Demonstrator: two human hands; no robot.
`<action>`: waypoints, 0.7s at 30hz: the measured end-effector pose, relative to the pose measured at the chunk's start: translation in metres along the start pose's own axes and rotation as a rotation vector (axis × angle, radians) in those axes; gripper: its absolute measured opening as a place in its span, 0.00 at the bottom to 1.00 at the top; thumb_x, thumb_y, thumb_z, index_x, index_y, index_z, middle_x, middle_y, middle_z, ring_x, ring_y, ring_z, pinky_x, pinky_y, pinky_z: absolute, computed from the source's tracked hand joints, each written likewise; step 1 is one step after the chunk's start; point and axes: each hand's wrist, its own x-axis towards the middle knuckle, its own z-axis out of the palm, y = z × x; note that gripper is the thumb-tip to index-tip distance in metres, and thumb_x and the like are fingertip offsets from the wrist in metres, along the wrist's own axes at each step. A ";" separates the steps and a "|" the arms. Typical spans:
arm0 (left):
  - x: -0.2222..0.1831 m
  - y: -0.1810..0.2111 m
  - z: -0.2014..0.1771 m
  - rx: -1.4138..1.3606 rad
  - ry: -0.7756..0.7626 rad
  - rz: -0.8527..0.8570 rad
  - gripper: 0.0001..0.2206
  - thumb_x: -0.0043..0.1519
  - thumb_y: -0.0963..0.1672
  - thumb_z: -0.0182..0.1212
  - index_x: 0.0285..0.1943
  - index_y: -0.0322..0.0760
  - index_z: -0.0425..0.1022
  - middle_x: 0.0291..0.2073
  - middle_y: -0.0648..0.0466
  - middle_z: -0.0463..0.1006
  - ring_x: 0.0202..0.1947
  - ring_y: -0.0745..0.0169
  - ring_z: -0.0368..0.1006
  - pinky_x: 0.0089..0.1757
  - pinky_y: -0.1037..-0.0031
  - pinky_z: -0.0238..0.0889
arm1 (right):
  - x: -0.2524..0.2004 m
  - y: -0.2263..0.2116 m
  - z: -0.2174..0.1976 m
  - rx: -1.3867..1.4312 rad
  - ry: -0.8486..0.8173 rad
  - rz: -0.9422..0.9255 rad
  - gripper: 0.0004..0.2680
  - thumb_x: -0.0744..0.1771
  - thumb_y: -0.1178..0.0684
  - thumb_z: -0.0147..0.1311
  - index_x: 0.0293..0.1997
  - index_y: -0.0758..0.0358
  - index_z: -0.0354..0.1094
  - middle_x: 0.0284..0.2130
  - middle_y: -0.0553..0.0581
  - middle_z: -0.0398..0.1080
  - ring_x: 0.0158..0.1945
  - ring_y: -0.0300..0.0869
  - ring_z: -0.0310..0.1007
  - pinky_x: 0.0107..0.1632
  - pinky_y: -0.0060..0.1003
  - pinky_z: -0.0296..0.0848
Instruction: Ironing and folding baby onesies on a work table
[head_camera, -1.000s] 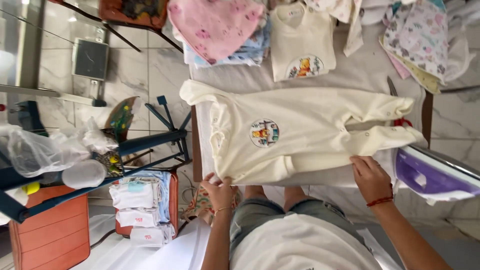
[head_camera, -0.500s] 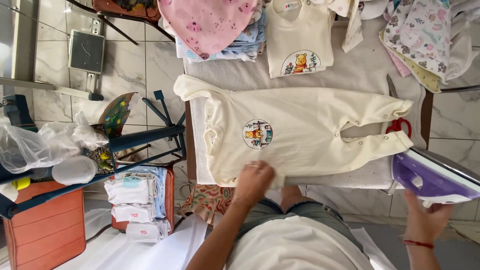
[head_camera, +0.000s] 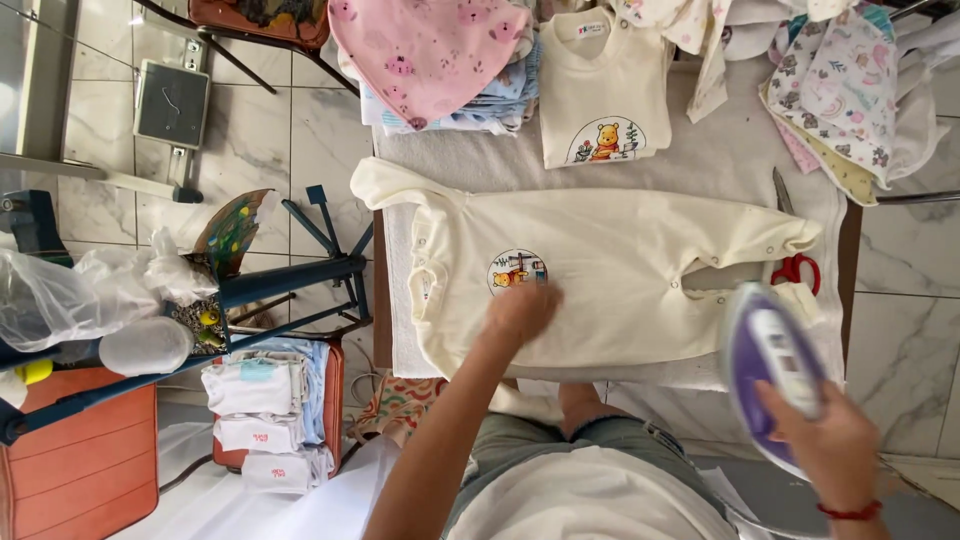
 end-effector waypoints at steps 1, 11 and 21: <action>0.017 0.003 -0.011 -0.002 0.000 0.006 0.17 0.60 0.48 0.31 0.41 0.41 0.69 0.36 0.45 0.72 0.36 0.45 0.70 0.34 0.57 0.65 | -0.002 -0.024 0.005 -0.003 0.005 0.002 0.15 0.60 0.50 0.55 0.45 0.69 0.65 0.27 0.66 0.72 0.19 0.47 0.72 0.13 0.33 0.69; 0.133 0.072 -0.062 0.375 0.325 -0.018 0.23 0.44 0.52 0.58 0.48 0.47 0.66 0.44 0.55 0.67 0.45 0.58 0.63 0.41 0.65 0.56 | 0.010 -0.145 0.074 -0.130 -0.564 0.018 0.17 0.56 0.36 0.44 0.35 0.57 0.63 0.19 0.53 0.72 0.16 0.38 0.72 0.24 0.27 0.69; 0.156 0.145 -0.110 -0.086 -0.325 0.130 0.23 0.49 0.55 0.47 0.39 0.34 0.72 0.38 0.52 0.73 0.38 0.58 0.68 0.37 0.72 0.60 | 0.020 -0.137 0.072 0.142 -0.600 0.077 0.14 0.57 0.38 0.46 0.34 0.57 0.62 0.06 0.54 0.66 0.13 0.38 0.69 0.30 0.28 0.69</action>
